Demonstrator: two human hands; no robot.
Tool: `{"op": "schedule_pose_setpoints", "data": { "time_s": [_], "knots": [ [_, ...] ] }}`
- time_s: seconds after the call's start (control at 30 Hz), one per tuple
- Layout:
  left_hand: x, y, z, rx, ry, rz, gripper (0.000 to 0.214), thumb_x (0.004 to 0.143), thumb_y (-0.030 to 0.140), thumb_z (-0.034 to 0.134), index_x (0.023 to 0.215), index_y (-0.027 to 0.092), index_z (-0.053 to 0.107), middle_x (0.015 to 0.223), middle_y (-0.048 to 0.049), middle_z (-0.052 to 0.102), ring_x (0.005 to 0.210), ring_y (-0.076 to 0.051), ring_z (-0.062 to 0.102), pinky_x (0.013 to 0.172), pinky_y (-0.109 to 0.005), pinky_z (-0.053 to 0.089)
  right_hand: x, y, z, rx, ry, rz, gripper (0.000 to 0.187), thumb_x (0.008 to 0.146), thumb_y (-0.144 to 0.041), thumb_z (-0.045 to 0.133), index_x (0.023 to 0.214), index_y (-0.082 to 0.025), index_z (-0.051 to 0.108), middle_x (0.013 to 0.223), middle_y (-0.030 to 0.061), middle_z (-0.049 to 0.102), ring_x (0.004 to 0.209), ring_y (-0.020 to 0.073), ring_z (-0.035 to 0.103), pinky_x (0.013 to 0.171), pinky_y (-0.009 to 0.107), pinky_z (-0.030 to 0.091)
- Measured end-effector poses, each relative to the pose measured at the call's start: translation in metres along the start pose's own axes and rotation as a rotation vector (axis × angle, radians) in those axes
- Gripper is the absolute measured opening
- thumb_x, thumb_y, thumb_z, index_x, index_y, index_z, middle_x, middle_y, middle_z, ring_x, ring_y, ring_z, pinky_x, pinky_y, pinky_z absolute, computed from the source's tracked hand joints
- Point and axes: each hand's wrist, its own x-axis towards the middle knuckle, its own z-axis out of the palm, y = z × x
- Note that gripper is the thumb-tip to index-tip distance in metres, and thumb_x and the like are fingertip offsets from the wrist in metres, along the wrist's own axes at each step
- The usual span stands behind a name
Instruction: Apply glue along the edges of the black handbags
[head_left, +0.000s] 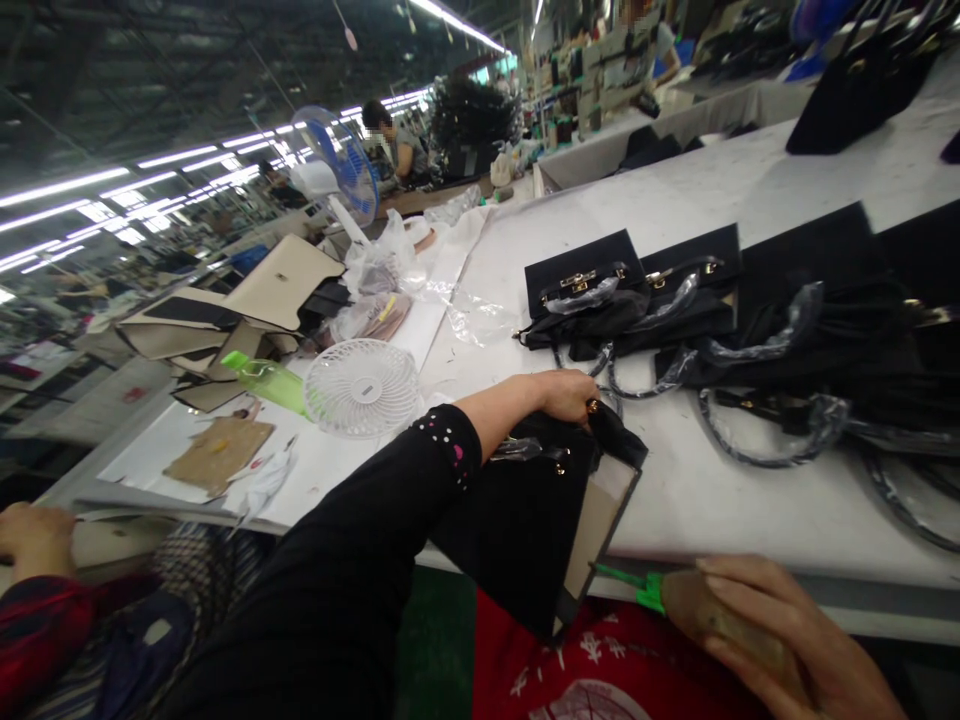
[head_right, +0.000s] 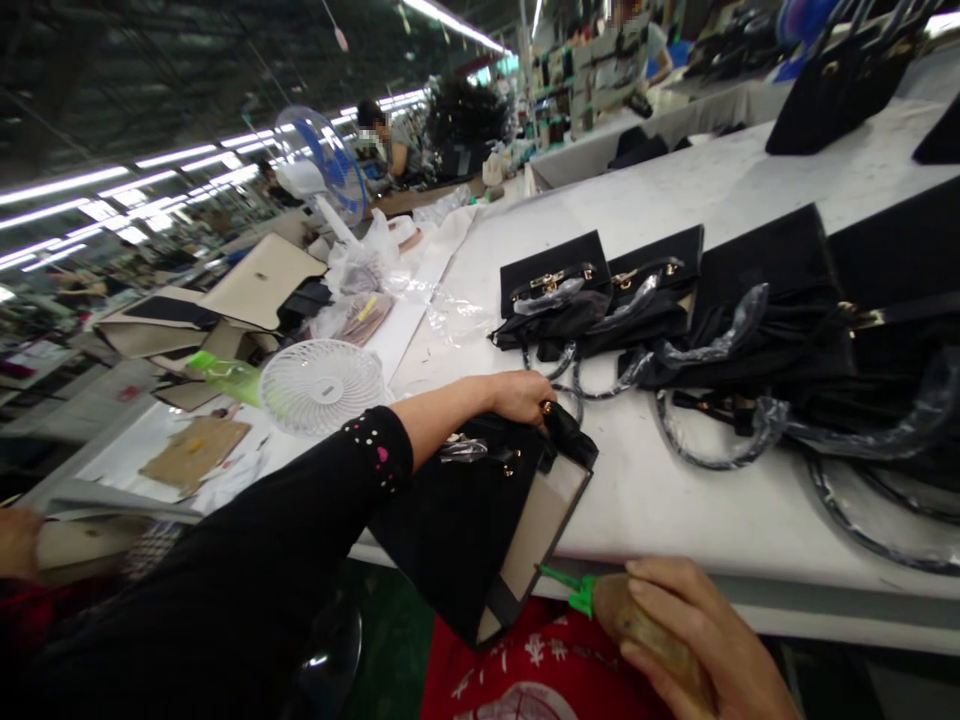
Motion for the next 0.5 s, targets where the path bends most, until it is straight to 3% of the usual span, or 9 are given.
{"op": "schedule_pose_setpoints", "data": {
  "time_s": [0.2,0.5],
  "knots": [
    [-0.007,-0.019,-0.017,0.056,0.079,-0.113,0.030,0.078,0.038,0.074,0.103,0.020,0.076,0.100,-0.0064,0.076,0.093,-0.022,0.070,0.076,-0.024,0.049,0.009,0.017,0.005,0.005,0.109,0.095,0.026,0.094,-0.031,0.063,0.120,-0.030,0.061,0.118,0.0055,0.065,0.105,0.0226,0.069,0.090,0.031,0.059],
    [0.001,-0.034,0.012,0.080,0.139,-0.226,0.036,0.081,0.044,0.067,0.106,0.019,0.075,0.104,-0.0116,0.075,0.102,-0.028,0.069,0.084,-0.031,0.053,0.033,0.037,0.002,0.046,0.152,0.124,0.026,0.094,-0.033,0.065,0.119,-0.030,0.061,0.117,0.0051,0.064,0.108,0.0232,0.066,0.092,0.034,0.057]
  ]
}}
